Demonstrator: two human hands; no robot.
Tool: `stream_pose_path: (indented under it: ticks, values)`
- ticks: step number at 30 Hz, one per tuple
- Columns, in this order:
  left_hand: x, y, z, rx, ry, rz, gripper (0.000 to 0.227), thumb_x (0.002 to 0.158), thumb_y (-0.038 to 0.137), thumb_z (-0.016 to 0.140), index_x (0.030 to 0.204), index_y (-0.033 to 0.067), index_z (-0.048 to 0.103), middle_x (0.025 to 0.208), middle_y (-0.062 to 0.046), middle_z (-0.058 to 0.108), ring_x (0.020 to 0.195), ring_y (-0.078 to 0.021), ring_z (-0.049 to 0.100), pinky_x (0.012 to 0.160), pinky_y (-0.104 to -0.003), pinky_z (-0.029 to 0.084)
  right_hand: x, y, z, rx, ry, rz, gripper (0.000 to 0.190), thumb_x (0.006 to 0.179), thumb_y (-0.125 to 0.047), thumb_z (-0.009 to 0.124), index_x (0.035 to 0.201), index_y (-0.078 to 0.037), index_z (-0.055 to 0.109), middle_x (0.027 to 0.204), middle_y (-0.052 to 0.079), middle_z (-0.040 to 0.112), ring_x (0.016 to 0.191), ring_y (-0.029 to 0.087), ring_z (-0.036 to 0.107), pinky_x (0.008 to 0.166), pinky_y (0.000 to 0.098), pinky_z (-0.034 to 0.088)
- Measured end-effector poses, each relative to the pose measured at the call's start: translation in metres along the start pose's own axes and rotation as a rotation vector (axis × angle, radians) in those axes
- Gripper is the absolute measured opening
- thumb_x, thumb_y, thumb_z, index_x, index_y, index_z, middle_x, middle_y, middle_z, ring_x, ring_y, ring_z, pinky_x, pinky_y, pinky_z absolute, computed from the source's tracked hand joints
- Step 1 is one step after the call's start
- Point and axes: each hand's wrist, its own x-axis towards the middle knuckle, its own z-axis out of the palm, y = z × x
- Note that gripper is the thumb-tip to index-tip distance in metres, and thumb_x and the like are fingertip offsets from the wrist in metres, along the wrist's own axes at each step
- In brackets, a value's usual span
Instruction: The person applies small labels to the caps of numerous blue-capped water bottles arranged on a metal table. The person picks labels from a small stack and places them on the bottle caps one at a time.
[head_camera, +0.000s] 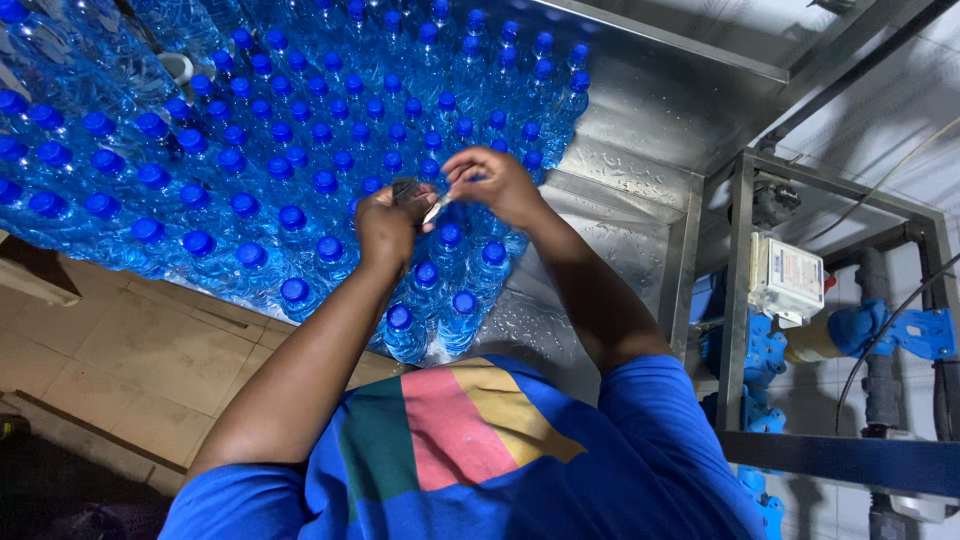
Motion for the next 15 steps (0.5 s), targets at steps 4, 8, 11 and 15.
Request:
stream_pose_path:
  ticks: [4,8,11,15]
  values:
    - [-0.01,0.008,0.009,0.091,0.044,0.059,0.011,0.082,-0.005,0.089,0.086,0.0036,0.084,0.07,-0.01,0.076,0.059,-0.0175,0.074,0.055,-0.033,0.069,0.0,-0.002,0.014,0.002,-0.045,0.086,0.025,0.09,-0.005,0.095,0.11,-0.001,0.08,0.091,0.009,0.081,0.083,0.014,0.078,0.071,0.0227,0.064]
    - [-0.012,0.008,0.012,0.081,0.042,0.048,0.01,0.081,-0.003,0.09,0.081,0.0047,0.084,0.064,-0.01,0.074,0.053,-0.0158,0.072,0.052,-0.031,0.068,-0.004,-0.002,0.011,-0.064,-0.008,0.108,0.011,0.099,-0.001,0.083,0.109,0.002,0.08,0.092,0.016,0.084,0.08,0.019,0.082,0.062,0.024,0.064]
    - [-0.011,0.01,0.011,0.041,0.062,0.03,0.011,0.082,-0.004,0.089,0.078,0.0043,0.083,0.061,-0.011,0.072,0.051,-0.0156,0.071,0.05,-0.031,0.068,-0.005,-0.006,0.005,-0.047,0.026,0.075,0.029,0.1,-0.001,0.084,0.127,0.002,0.076,0.094,0.019,0.083,0.081,0.021,0.082,0.061,0.0229,0.064]
    - [-0.008,0.007,0.007,0.102,0.051,0.024,0.009,0.088,0.0,0.086,0.08,0.0005,0.082,0.061,-0.013,0.071,0.051,-0.0152,0.069,0.046,-0.029,0.062,-0.008,-0.015,-0.001,-0.252,0.031,-0.111,0.014,0.093,0.002,0.091,0.104,-0.005,0.085,0.1,0.013,0.08,0.09,0.019,0.072,0.079,0.0302,0.057]
